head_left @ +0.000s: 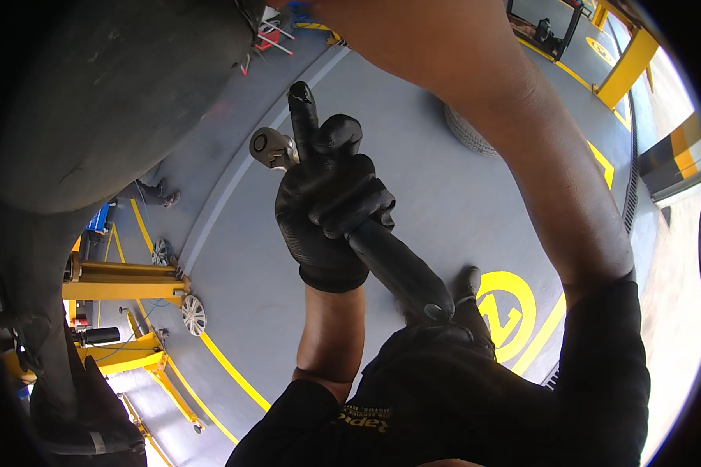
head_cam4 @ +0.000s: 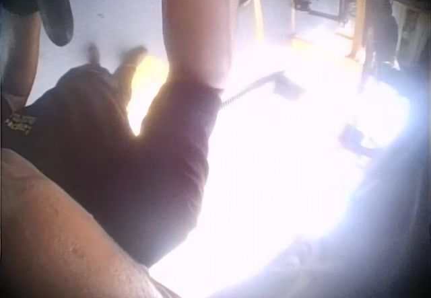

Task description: The person works under a lifted vehicle, using a ratchet and socket to loosen and remove bolts from the suspension area. They retrieve tools from a toolbox, wipe components with a cloth, and apply lubricant spray to the undercarriage.

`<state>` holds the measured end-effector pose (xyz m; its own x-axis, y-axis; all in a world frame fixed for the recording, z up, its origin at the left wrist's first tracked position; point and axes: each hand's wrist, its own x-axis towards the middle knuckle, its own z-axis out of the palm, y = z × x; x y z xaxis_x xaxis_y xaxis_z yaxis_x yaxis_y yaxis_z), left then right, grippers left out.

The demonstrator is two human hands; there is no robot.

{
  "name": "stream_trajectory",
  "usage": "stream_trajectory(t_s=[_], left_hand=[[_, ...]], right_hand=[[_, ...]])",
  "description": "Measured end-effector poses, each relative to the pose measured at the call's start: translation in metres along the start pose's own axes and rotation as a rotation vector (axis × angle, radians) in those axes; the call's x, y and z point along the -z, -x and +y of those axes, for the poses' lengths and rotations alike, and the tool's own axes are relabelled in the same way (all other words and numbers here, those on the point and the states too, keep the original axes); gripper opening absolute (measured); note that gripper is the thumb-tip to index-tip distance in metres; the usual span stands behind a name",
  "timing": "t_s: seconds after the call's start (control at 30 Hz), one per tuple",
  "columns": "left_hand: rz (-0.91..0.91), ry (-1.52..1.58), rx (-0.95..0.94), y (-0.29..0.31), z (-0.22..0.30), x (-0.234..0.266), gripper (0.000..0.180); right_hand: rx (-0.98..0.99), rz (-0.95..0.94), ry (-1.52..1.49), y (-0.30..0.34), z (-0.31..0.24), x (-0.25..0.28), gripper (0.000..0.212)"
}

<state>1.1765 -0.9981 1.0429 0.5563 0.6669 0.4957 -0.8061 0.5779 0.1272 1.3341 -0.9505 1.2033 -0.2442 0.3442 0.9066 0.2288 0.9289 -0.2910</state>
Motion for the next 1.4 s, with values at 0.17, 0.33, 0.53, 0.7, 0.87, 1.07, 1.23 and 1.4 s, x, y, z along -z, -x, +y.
stream_trajectory(t_s=[0.17,0.33,0.53,0.7,0.87,1.07,1.23,1.4], left_hand=[[0.035,0.001,0.005,0.0,0.004,0.001,0.013],[0.09,0.107,-0.041,0.002,-0.005,0.001,0.013],[0.099,0.034,-0.023,0.003,-0.004,-0.005,0.01],[0.077,0.095,-0.015,-0.003,-0.001,-0.01,0.01],[0.115,0.126,-0.09,-0.007,-0.005,-0.02,0.011],[0.126,0.116,-0.088,-0.008,-0.001,-0.028,0.014],[0.162,0.062,-0.11,-0.005,-0.002,-0.031,0.013],[0.151,0.066,-0.107,-0.005,-0.002,-0.026,0.012]], right_hand=[[0.06,0.03,0.188,0.005,-0.002,-0.006,0.011],[0.097,0.047,0.261,0.006,-0.003,-0.005,0.014],[0.15,0.079,0.303,0.006,-0.007,-0.005,0.017],[0.231,0.133,0.286,0.005,-0.007,-0.008,0.02],[0.187,0.19,0.266,0.006,-0.005,-0.017,0.017],[0.092,0.2,0.139,0.004,-0.007,-0.023,0.01],[-0.326,0.172,-0.384,-0.002,-0.006,-0.022,0.007],[-0.456,0.074,-0.313,0.001,-0.002,-0.013,0.021]])
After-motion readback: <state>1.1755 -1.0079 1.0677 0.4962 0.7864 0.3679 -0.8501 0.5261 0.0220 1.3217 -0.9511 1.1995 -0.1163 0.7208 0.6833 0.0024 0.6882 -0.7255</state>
